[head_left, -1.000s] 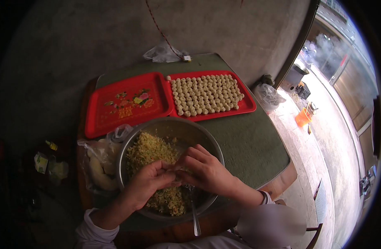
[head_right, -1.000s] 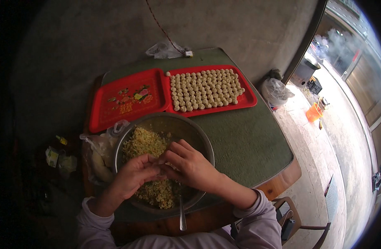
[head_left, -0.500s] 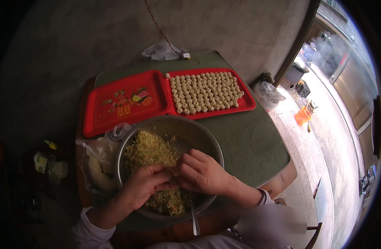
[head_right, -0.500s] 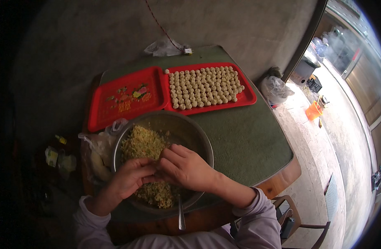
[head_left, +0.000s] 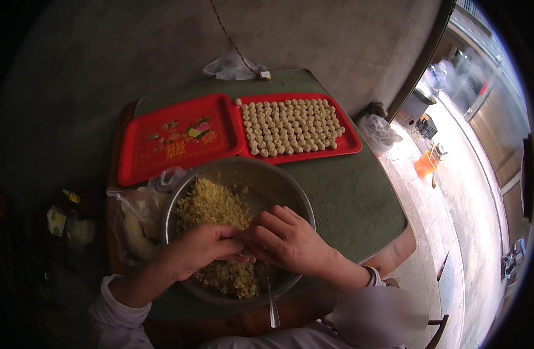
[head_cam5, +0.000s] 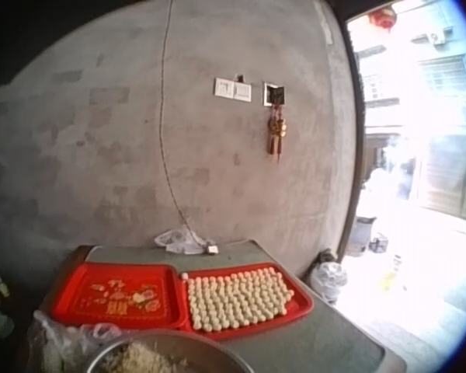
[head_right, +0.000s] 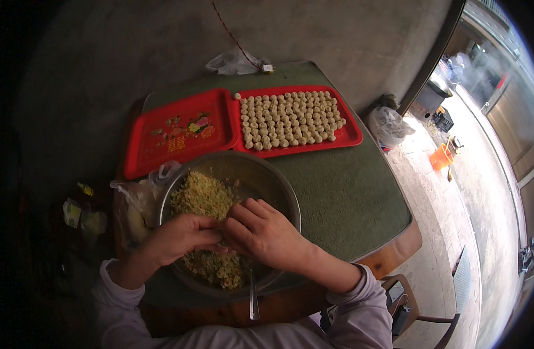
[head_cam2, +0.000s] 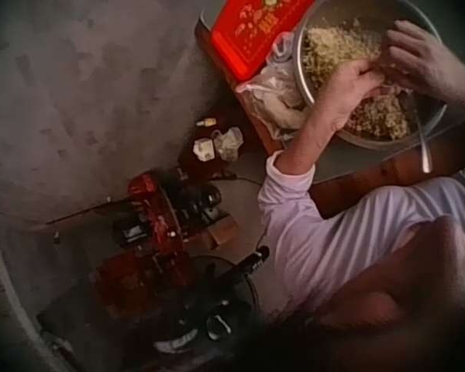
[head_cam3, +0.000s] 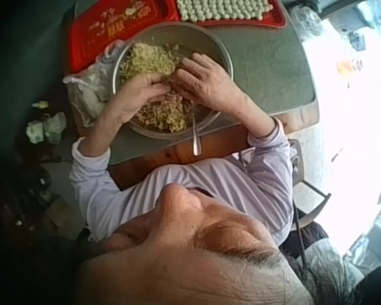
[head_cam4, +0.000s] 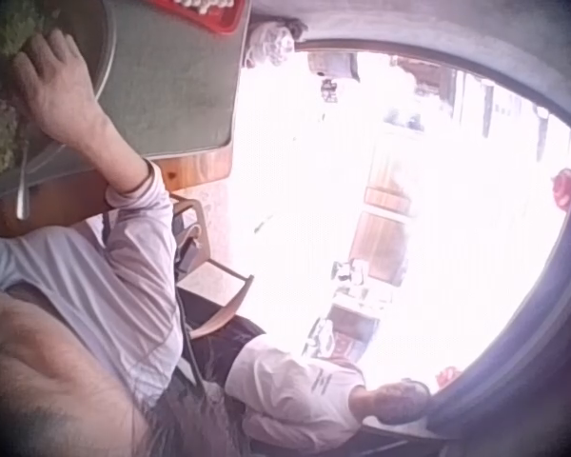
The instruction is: The person is hand-making dumplings, filling them with a mixture and folding the dough.
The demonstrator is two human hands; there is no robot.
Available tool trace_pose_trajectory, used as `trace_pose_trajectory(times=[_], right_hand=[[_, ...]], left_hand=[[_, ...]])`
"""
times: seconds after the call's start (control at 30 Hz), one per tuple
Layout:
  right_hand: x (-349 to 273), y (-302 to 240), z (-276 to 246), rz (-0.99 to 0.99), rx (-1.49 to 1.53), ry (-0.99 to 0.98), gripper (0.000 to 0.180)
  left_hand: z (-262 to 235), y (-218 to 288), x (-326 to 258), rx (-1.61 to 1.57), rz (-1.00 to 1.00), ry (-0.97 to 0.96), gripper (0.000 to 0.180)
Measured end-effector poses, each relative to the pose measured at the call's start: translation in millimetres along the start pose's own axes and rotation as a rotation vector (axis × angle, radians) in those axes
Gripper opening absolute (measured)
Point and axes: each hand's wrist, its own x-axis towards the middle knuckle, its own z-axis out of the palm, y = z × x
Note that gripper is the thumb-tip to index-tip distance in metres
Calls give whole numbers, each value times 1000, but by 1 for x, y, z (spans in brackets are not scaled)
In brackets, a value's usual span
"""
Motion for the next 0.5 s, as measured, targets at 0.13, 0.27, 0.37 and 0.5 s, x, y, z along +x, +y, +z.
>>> trace_pose_trajectory(times=[0.13,0.27,0.37,0.5], right_hand=[[2,-2,0,27,8,-28,25],[0,3,7,120,53,14,26],[-1,8,9,161,117,61,27],[0,8,8,85,85,33,26]], left_hand=[[-5,-3,4,32,-42,-22,27],[-1,-13,1,-307,56,10,30],[1,-21,2,-396,90,17,31],[3,-22,1,-377,109,55,28]])
